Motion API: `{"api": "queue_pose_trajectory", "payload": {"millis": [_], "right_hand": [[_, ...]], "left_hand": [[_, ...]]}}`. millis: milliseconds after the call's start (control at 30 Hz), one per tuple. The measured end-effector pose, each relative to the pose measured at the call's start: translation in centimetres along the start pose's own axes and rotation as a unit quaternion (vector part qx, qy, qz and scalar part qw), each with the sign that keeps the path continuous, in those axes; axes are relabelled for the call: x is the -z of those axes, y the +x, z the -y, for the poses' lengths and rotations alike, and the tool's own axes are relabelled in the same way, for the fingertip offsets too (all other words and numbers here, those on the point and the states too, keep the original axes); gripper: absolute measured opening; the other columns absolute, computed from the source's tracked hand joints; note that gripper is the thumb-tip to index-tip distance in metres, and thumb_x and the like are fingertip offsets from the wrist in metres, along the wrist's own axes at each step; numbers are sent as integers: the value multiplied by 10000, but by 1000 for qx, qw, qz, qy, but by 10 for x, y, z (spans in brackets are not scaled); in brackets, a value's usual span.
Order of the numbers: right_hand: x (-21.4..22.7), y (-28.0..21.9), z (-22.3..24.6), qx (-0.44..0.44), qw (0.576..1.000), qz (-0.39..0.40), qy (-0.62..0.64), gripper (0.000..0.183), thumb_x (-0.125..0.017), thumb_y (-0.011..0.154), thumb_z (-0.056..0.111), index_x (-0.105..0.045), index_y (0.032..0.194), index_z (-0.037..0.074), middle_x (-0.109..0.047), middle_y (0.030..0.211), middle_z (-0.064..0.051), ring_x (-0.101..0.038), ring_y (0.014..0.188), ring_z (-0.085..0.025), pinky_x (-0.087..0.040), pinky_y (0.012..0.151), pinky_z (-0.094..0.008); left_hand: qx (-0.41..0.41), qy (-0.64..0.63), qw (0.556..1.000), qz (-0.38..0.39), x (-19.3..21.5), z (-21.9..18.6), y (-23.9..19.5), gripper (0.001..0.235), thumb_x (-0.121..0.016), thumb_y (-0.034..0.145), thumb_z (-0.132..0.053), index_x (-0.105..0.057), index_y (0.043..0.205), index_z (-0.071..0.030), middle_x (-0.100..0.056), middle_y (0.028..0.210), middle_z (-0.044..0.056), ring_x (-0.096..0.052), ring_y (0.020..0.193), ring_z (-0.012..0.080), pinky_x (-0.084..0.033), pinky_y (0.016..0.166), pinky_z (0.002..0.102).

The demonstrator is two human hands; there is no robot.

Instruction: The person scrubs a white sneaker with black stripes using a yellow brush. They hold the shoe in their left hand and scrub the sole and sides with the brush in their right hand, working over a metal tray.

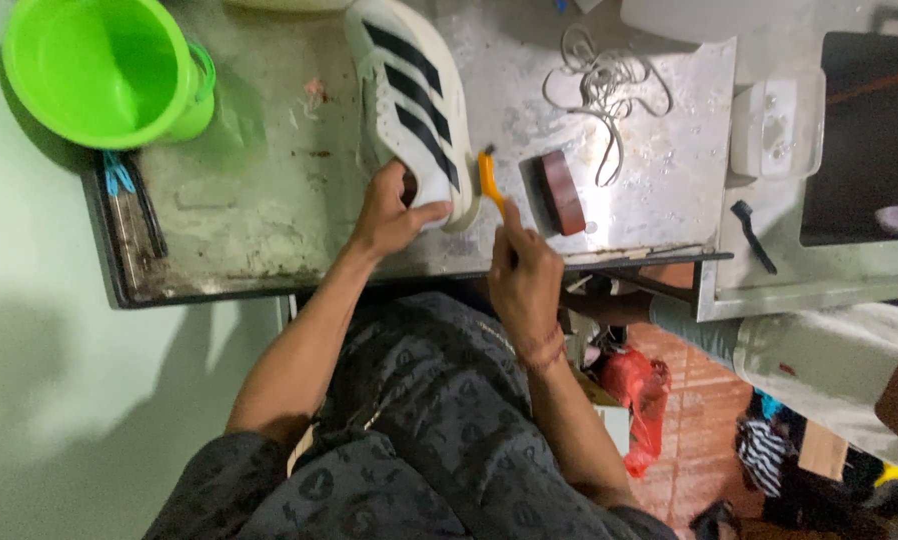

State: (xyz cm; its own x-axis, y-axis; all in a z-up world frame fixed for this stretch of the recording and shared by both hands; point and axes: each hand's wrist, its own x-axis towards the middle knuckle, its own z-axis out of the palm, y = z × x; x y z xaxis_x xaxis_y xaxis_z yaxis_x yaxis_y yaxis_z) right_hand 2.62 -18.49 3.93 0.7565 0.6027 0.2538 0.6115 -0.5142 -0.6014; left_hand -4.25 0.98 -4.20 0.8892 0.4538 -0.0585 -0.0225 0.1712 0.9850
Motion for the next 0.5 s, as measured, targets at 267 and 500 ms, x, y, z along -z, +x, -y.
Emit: {"api": "queue_pose_trajectory", "payload": {"millis": [267, 500], "right_hand": [[1, -7, 6, -8, 1000, 23, 0, 286, -617, 975, 45, -705, 1241, -10, -610, 650, -214, -619, 567, -371, -439, 520, -429], [14, -39, 6, -36, 998, 43, -14, 321, -613, 972, 67, -720, 1274, 52, -651, 636, -130, -635, 525, -264, -453, 489, -310]], "left_hand": [[-4, -23, 1000, 7, 9, 17, 1, 354, -840, 836, -54, -675, 1138, 28, -721, 1038, 122, -639, 980, 210, -554, 895, 454], [-17, -34, 999, -4, 7, 7, 5, 297, -838, 825, -59, -682, 1066, 19, -715, 979, 109, -627, 953, 202, -548, 876, 453]]}}
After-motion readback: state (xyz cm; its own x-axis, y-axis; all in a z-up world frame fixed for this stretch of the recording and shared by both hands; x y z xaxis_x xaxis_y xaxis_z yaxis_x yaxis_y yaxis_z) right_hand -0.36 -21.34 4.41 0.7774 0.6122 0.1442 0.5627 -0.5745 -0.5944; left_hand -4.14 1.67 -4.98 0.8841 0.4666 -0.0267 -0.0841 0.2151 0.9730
